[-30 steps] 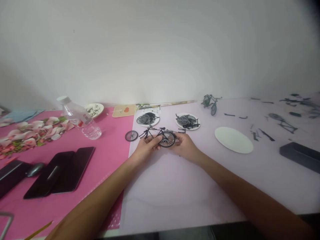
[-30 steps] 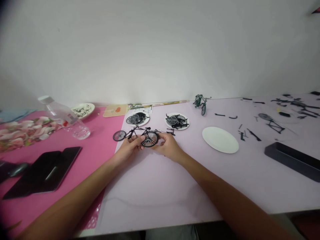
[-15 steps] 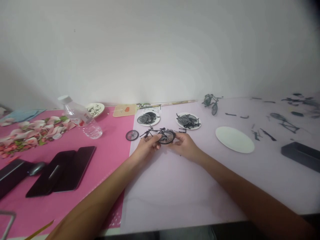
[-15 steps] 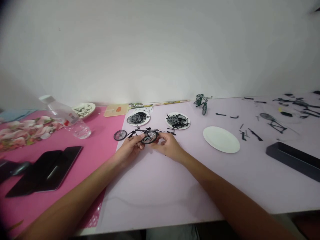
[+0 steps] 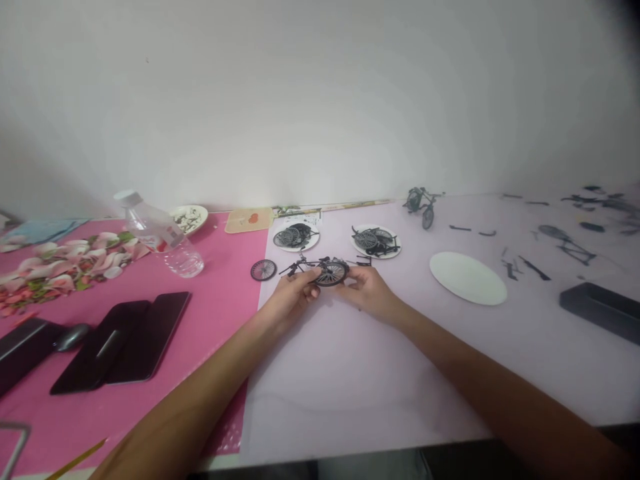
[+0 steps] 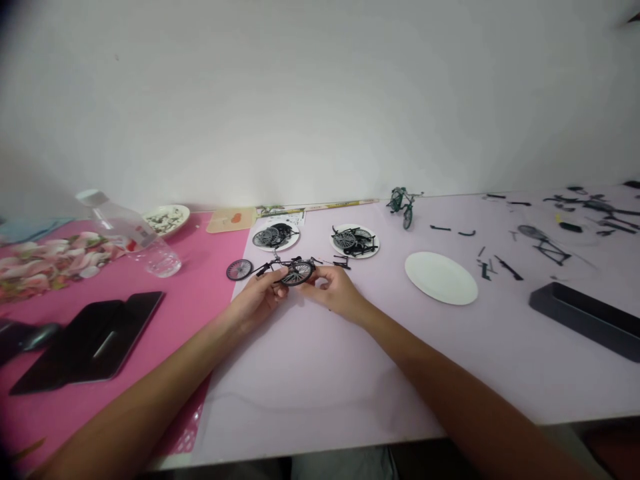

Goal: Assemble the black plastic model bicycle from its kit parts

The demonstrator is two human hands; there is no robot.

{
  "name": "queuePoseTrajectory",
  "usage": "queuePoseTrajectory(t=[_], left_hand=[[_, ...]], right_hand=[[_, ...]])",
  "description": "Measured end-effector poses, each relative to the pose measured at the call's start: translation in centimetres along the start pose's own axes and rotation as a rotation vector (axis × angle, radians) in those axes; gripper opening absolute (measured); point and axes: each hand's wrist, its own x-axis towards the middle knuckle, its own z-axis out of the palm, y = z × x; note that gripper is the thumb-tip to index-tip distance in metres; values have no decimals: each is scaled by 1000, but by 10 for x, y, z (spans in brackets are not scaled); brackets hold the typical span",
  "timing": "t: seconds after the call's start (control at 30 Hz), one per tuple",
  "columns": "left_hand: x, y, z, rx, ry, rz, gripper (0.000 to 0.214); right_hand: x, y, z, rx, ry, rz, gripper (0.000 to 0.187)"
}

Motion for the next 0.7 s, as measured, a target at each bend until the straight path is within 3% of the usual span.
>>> queuePoseTrajectory(t=[0.2, 0.43, 0.7], left_hand=[[1, 2, -1, 9, 12, 5, 29], [1, 0, -1, 29, 8, -11, 32], [3, -2, -4, 53, 8, 27, 35]], right_hand=[[-1, -3, 0, -10, 2, 73, 33], [-1, -5, 0, -11, 8, 1, 36], [-1, -6, 0, -49, 14, 48, 38]])
